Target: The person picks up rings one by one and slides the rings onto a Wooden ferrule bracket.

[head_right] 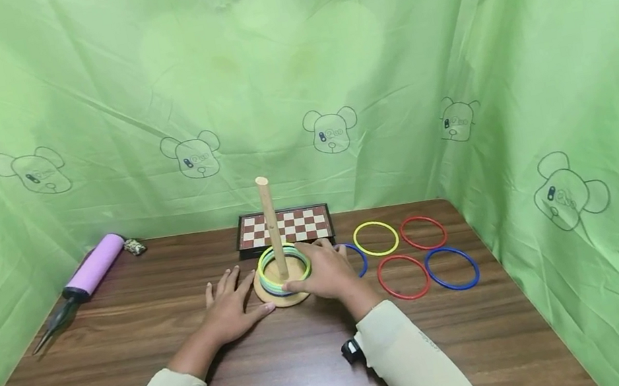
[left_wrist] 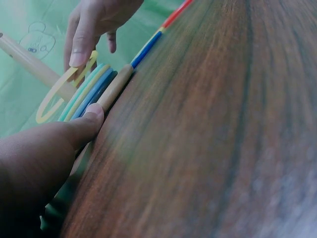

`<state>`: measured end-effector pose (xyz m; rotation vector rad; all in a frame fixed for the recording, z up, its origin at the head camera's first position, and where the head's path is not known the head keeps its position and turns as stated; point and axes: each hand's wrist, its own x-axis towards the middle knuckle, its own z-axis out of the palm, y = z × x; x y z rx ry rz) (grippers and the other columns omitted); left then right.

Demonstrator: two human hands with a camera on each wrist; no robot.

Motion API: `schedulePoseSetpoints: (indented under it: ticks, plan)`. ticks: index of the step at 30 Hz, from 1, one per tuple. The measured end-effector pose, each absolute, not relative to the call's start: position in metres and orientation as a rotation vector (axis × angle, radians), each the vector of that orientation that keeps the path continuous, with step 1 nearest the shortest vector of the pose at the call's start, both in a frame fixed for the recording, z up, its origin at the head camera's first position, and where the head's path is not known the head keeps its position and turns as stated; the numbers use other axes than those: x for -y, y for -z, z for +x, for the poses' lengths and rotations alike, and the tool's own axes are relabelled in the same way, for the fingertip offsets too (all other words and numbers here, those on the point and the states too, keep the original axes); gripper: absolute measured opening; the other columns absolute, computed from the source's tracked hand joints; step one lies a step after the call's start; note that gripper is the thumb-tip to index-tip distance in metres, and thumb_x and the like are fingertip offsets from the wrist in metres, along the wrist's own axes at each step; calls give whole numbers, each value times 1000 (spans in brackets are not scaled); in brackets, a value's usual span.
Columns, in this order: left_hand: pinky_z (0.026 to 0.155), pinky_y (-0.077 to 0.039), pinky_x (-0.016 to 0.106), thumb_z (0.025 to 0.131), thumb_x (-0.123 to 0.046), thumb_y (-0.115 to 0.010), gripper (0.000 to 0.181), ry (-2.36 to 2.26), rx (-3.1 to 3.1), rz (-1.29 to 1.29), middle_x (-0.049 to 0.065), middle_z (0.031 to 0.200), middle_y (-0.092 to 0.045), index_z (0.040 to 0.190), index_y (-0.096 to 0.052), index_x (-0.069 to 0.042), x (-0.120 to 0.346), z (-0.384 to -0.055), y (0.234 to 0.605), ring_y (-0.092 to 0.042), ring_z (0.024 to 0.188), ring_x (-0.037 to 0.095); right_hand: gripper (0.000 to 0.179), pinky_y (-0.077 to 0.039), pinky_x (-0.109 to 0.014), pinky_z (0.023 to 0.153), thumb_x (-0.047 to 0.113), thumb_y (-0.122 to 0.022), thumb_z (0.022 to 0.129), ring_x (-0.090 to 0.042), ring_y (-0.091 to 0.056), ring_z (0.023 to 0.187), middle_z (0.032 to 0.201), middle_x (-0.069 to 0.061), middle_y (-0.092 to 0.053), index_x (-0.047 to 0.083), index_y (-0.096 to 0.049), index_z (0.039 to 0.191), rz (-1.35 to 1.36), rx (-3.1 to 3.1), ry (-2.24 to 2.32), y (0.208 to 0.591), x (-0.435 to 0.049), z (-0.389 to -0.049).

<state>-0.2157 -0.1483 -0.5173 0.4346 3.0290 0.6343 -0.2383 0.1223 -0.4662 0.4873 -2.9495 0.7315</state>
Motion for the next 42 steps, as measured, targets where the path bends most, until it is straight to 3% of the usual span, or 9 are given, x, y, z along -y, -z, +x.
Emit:
schedulePoseSetpoints:
  ticks: [16, 42]
  plan:
    - [128, -3, 84, 94, -81, -63, 101, -632, -3040, 443, 30, 177, -27, 170, -41, -18, 149, -216, 518, -18, 168, 52, 104, -35, -68, 116, 81, -82, 79, -28, -53, 146, 155, 2, -67, 26, -53, 163, 481, 2968, -664, 474, -122, -240]
    - [128, -4, 84, 94, -79, -65, 101, -648, -3039, 445, 30, 177, -28, 170, -42, -17, 149, -215, 518, -19, 167, 52, 100, -33, -72, 118, 76, -85, 80, -29, -55, 142, 158, 4, -64, 24, -56, 160, 499, 2957, -690, 478, -121, -239]
